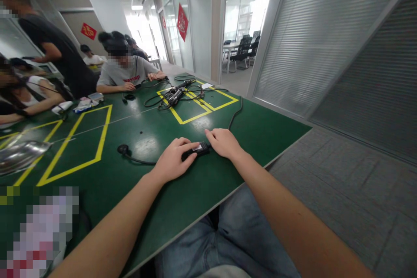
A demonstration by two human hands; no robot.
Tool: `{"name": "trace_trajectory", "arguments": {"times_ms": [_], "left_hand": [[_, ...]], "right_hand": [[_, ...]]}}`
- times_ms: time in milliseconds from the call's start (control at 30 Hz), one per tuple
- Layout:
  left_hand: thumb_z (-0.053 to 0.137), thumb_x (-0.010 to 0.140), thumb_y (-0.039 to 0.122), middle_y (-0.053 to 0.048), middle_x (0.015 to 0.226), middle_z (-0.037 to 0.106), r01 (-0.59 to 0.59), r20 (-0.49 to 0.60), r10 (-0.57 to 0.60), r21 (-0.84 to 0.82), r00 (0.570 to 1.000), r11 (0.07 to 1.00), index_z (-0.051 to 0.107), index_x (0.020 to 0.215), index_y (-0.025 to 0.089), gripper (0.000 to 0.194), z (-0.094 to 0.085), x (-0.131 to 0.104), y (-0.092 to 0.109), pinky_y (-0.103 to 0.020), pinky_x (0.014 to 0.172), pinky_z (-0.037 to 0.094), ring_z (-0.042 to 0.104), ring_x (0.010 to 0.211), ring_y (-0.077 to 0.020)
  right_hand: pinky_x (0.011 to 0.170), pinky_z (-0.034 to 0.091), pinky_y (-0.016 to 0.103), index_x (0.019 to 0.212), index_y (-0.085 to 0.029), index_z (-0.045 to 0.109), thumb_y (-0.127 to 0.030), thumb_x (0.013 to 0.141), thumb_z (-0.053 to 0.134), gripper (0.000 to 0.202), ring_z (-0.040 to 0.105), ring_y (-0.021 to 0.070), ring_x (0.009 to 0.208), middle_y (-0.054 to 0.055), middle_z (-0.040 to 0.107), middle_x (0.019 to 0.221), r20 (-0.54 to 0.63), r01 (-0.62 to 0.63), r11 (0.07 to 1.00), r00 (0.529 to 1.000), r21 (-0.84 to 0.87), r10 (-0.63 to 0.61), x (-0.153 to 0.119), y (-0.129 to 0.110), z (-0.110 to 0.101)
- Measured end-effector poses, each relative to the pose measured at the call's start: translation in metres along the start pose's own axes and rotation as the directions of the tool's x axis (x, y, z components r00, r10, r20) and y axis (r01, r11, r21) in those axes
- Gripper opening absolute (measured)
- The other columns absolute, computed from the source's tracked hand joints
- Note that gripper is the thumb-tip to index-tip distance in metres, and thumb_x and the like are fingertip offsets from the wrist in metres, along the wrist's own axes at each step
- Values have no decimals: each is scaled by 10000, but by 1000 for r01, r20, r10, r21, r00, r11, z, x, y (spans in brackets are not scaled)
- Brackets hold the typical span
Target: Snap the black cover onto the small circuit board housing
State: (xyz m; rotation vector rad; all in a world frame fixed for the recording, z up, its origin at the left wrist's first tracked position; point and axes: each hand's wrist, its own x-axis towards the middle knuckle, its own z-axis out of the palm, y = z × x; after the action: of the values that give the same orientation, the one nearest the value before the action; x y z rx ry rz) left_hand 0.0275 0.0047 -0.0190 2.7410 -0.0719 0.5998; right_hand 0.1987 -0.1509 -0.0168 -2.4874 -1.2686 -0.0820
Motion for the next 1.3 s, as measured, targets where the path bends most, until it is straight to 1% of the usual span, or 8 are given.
{"name": "trace_trajectory", "arguments": {"times_ms": [133, 267, 467, 733, 933, 1033, 1100, 1300], "left_hand": [[675, 1042, 304, -124, 1207, 773, -26, 15, 25, 36, 1000, 999, 798, 1357, 217, 350, 1, 1, -2, -478, 992, 595, 675, 1072, -289], [697, 1034, 304, -111, 1174, 778, -12, 26, 11, 37, 1000, 999, 806, 1353, 242, 343, -1, 1, -3, -466, 984, 599, 682, 1056, -280], [736, 1005, 296, -105, 1083, 761, 22, 32, -23, 47, 999, 999, 810, 1342, 219, 353, -2, 3, 0, -438, 960, 590, 677, 1037, -280], [734, 973, 318, -69, 1034, 722, 129, 30, -127, -82, 992, 988, 814, 1300, 239, 346, 0, 4, -1, -428, 974, 583, 684, 999, -262], [697, 971, 331, -68, 1074, 756, 249, -72, -271, -221, 960, 943, 789, 1252, 229, 313, 5, 6, -7, -387, 861, 587, 705, 968, -249], [704, 965, 314, -88, 1147, 789, 380, -193, -409, -170, 892, 909, 767, 1242, 225, 297, 7, 7, -14, -421, 908, 593, 718, 1024, -271], [738, 946, 290, -97, 1163, 809, 461, -220, -472, -102, 854, 881, 739, 1281, 225, 341, 9, 8, -17, -462, 968, 589, 728, 1065, -296], [715, 969, 271, -110, 1236, 788, 503, -184, -489, 36, 853, 864, 692, 1330, 231, 364, 8, 6, -13, -479, 1002, 587, 725, 1113, -312]], "right_hand": [[807, 405, 331, 867, -203, 830, -480, 1199, 380, 624, 725, 236, 942, 105, 814, 963, -3, 39, 999, 999, 16, -39, 0, 0, -1], [729, 353, 330, 719, -214, 742, -570, 1125, 562, 569, 667, 218, 823, 66, 760, 822, -20, 35, 997, 999, 62, -34, 0, 0, 1], [672, 322, 320, 664, -222, 675, -561, 1033, 707, 502, 601, 190, 746, 35, 713, 776, -75, 33, 983, 997, 181, -19, 2, 4, 9], [685, 323, 327, 643, -221, 670, -557, 1070, 652, 544, 606, 194, 749, 44, 710, 774, -60, 53, 992, 997, 116, -46, 1, 4, 6], [739, 367, 326, 818, -210, 804, -498, 1175, 467, 568, 685, 211, 848, 77, 780, 910, -30, 55, 997, 998, 53, -54, 0, 3, 4], [793, 393, 321, 902, -206, 835, -436, 1204, 382, 590, 718, 222, 923, 92, 801, 972, -13, 48, 999, 999, 12, -48, 0, 2, 2], [821, 407, 326, 924, -198, 842, -408, 1204, 376, 582, 727, 234, 962, 103, 808, 1003, 8, 37, 999, 999, -26, -37, -1, 0, 1], [877, 428, 355, 995, -179, 854, -380, 1196, 393, 541, 726, 259, 1044, 123, 816, 1097, 38, 15, 994, 999, -106, -11, -3, -6, -4]]}}
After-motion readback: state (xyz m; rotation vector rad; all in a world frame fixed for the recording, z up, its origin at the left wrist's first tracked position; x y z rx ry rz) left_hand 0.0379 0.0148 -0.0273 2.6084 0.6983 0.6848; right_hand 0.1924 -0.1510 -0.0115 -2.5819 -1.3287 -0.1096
